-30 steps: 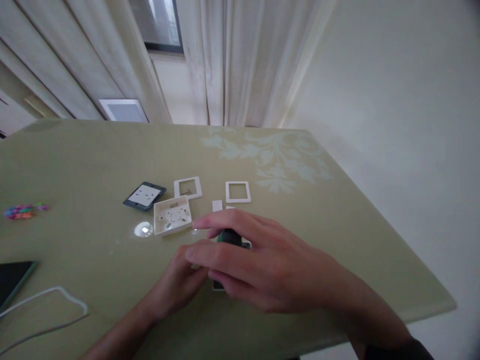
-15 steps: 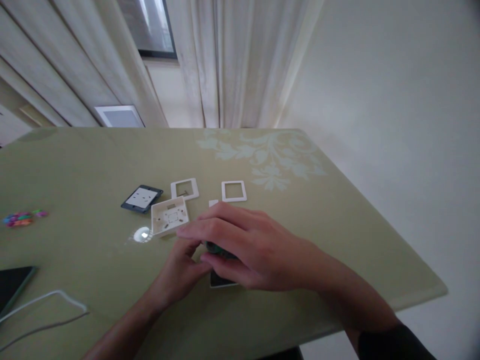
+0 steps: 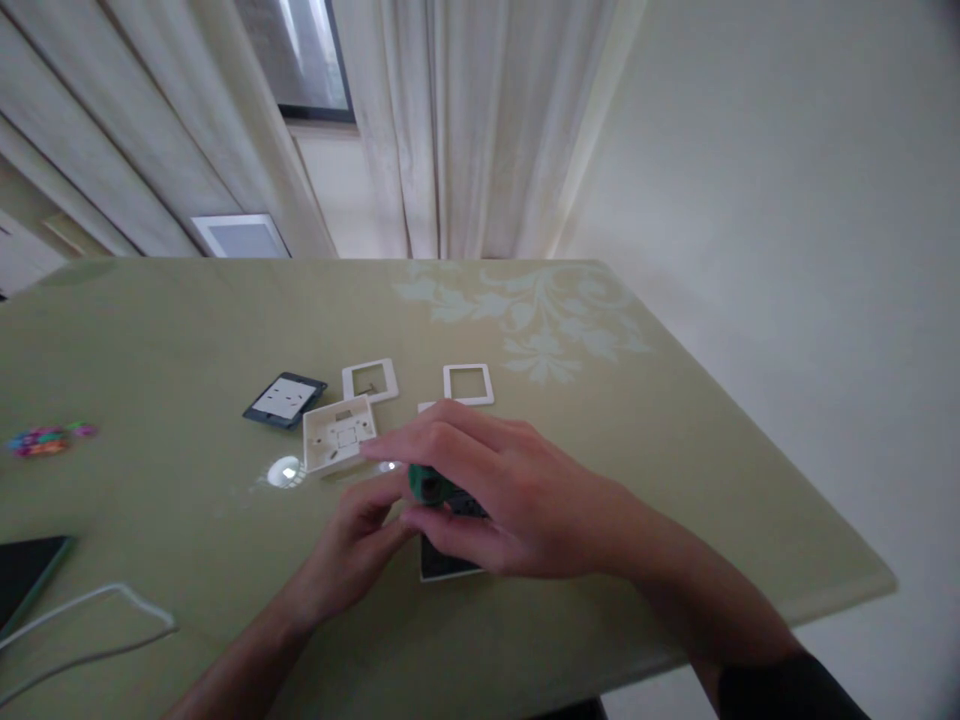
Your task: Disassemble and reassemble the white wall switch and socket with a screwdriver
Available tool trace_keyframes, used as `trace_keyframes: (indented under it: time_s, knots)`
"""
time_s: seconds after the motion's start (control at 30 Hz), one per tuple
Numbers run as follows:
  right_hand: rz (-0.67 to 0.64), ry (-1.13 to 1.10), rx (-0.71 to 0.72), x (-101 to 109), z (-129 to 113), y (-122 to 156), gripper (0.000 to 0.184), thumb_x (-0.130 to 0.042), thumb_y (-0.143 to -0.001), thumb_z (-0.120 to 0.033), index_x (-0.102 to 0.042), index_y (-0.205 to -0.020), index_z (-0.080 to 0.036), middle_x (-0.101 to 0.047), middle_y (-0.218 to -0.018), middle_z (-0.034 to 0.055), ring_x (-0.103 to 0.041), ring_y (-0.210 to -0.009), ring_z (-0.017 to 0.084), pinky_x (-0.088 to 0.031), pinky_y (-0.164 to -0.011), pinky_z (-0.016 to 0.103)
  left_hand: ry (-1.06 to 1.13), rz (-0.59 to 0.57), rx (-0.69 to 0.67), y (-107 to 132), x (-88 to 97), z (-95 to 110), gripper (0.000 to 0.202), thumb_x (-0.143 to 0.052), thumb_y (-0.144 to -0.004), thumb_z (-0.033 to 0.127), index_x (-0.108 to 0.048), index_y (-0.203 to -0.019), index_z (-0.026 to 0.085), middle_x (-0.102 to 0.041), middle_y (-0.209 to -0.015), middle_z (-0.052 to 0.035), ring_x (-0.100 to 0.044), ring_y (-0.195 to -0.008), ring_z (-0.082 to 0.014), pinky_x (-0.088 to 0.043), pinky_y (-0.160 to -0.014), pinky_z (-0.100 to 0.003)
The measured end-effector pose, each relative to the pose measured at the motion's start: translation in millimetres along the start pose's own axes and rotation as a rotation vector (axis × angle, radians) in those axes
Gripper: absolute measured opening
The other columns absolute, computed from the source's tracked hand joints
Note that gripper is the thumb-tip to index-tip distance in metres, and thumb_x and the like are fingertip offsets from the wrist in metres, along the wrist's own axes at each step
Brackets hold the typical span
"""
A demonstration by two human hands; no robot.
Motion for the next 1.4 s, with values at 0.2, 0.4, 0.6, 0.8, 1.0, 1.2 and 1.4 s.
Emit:
trace_keyframes:
  time_s: [0.2, 0.4, 0.6, 0.8, 1.0, 1.2, 1.4]
  knots:
    - [0.013, -0.038, -0.013, -0.9, 2.0, 1.0, 0.043, -0.062, -0.109, -0.023, -0.051, -0.151, -0.02, -0.068, -0.144, 0.0106, -0.063, -0.131, 0.019, -0.054, -0.11, 0.036, 0.055, 0.055, 0.061, 1.9, 2.6, -3.7, 0.02, -0.087, -0.087, 0.038, -0.078, -0.084, 0.021, -0.075, -0.074, 0.0002, -0.07, -0.071, -0.0206, -0.063, -0.073, -0.031]
    - [-0.025, -0.039, -0.02, -1.9, 0.2, 0.4, 0.049, -0.064, -0.107, -0.021, -0.05, -0.154, -0.016, -0.066, -0.15, 0.0103, -0.064, -0.131, 0.018, -0.054, -0.109, 0.033, 0.017, 0.029, 0.054, 2.6, 4.1, -3.2, 0.024, -0.086, -0.091, 0.043, -0.083, -0.09, 0.02, -0.081, -0.083, -0.0037, -0.075, -0.079, -0.0244, -0.065, -0.076, -0.034]
    - [0.0, -0.06, -0.014, -1.7, 0.5, 1.7, 0.05, -0.062, -0.107, -0.021, -0.05, -0.155, -0.016, -0.071, -0.138, 0.0092, -0.067, -0.118, 0.017, -0.054, -0.105, 0.031, 0.013, -0.018, 0.031, 2.8, 2.5, 0.2, 0.019, -0.081, -0.095, 0.04, -0.082, -0.091, 0.021, -0.082, -0.087, -0.0028, -0.076, -0.08, -0.0231, -0.065, -0.078, -0.032]
    - [-0.01, -0.081, -0.031, -2.5, 1.4, 2.0, 0.051, -0.065, -0.106, -0.022, -0.05, -0.155, -0.016, -0.073, -0.133, 0.0078, -0.068, -0.118, 0.016, -0.053, -0.106, 0.031, 0.036, 0.098, 0.012, 1.5, 5.7, 2.5, 0.021, -0.088, -0.086, 0.038, -0.077, -0.086, 0.02, -0.081, -0.087, -0.0019, -0.074, -0.076, -0.0213, -0.063, -0.071, -0.029]
    - [0.016, -0.088, -0.051, -0.8, 5.2, 1.3, 0.055, -0.069, -0.105, -0.025, -0.05, -0.155, -0.018, -0.073, -0.137, 0.0089, -0.07, -0.12, 0.018, -0.054, -0.11, 0.032, 0.053, 0.018, -0.004, 3.1, 1.6, 1.5, 0.014, -0.082, -0.093, 0.03, -0.079, -0.081, 0.023, -0.081, -0.084, -0.0007, -0.076, -0.082, -0.0222, -0.061, -0.074, -0.027]
    - [0.002, -0.106, -0.054, -0.9, 6.1, 1.5, 0.048, -0.064, -0.109, -0.026, -0.048, -0.154, -0.022, -0.07, -0.146, 0.0092, -0.067, -0.132, 0.018, -0.053, -0.113, 0.036, -0.135, 0.09, -0.003, 16.4, 7.1, -14.7, 0.03, -0.089, -0.087, 0.045, -0.079, -0.108, 0.026, -0.08, -0.106, -0.0058, -0.075, -0.096, -0.0308, -0.063, -0.086, -0.041]
    - [0.253, -0.111, -0.037, 26.8, 10.2, 8.1, 0.051, -0.072, -0.105, -0.029, -0.052, -0.152, -0.025, -0.074, -0.13, 0.0052, -0.073, -0.116, 0.017, -0.057, -0.103, 0.033, -0.623, -0.289, -0.18, 28.2, -24.4, -14.2, 0.074, -0.091, -0.082, 0.054, -0.064, -0.146, 0.028, -0.072, -0.136, -0.0139, -0.064, -0.126, -0.0438, -0.052, -0.109, -0.062]
Point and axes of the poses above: each hand's wrist, its own y-axis away from the middle knuckle, its own x-axis out of the back of the hand, z = x × y, the point moved 7 cm from there along -y, towards the middle knuckle
